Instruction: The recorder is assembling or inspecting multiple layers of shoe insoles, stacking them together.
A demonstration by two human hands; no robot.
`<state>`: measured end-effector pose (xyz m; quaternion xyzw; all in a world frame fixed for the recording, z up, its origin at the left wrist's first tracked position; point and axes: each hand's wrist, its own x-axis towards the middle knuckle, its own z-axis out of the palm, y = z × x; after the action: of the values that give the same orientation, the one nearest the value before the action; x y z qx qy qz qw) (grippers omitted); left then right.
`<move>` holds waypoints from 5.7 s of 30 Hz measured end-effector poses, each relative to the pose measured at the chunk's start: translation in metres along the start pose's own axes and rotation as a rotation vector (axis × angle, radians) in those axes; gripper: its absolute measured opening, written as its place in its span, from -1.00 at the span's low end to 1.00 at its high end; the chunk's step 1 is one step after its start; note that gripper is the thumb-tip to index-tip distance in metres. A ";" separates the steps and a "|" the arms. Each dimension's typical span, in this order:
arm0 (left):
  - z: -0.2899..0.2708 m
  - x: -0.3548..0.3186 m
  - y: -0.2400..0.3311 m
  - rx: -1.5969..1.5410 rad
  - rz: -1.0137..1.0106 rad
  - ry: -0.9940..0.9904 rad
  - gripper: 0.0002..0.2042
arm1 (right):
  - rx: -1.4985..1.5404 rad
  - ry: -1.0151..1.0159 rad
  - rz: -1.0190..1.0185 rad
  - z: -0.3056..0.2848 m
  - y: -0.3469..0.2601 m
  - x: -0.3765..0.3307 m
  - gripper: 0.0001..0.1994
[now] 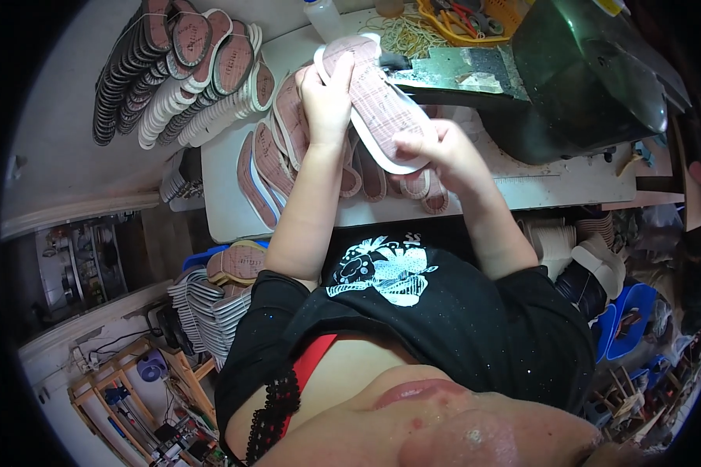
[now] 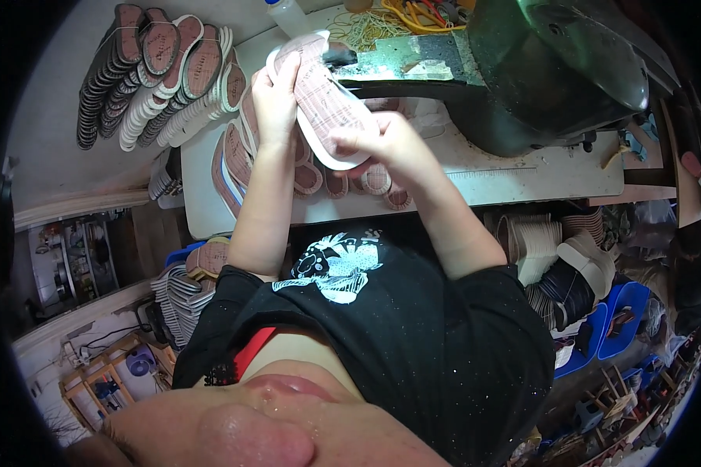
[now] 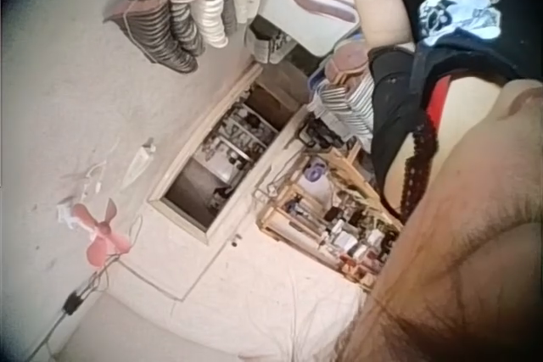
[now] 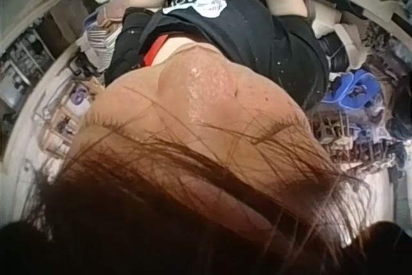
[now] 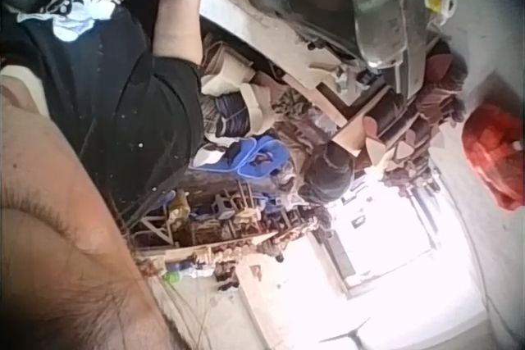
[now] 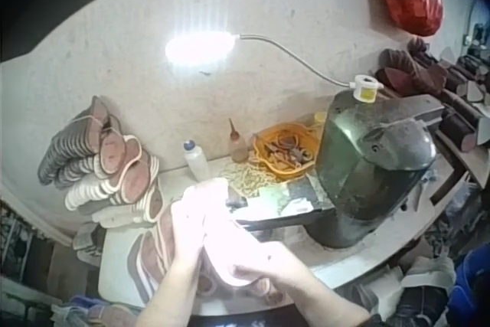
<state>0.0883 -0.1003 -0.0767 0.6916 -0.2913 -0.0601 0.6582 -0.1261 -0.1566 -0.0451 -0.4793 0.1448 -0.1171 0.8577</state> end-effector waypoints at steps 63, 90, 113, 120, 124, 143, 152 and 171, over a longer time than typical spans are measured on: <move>-0.041 0.081 0.074 0.471 -0.059 -1.297 -0.70 | 0.170 0.110 -0.089 0.033 -0.010 0.051 -0.63; -0.031 0.046 0.091 0.312 -0.601 -1.001 -0.54 | -0.162 0.093 0.009 0.034 -0.001 -0.016 -0.76; -0.031 0.033 0.072 -0.143 -0.546 -0.850 -0.64 | -0.011 0.167 0.066 0.045 0.030 0.012 -0.69; -0.030 0.055 0.081 0.179 -0.405 -0.804 -0.57 | 0.179 0.201 -0.085 0.051 0.021 0.032 -0.74; -0.027 0.080 0.098 0.610 -0.043 -1.054 -0.26 | 0.209 0.174 -0.101 0.048 0.014 0.047 -0.73; -0.031 0.113 0.089 0.518 -0.275 -1.341 -0.77 | 0.298 0.114 -0.158 0.044 0.002 0.047 -0.64; -0.056 0.093 0.066 0.359 -0.348 -1.261 -0.72 | 0.271 0.167 -0.143 0.039 -0.004 0.051 -0.63; -0.047 0.018 0.102 0.353 -0.627 -0.943 -0.52 | -0.228 0.240 -0.171 0.040 0.001 0.025 -0.77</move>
<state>0.0918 -0.0638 0.0315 0.7424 -0.3396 -0.5031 0.2836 -0.0888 -0.1328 -0.0296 -0.5666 0.2174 -0.2287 0.7612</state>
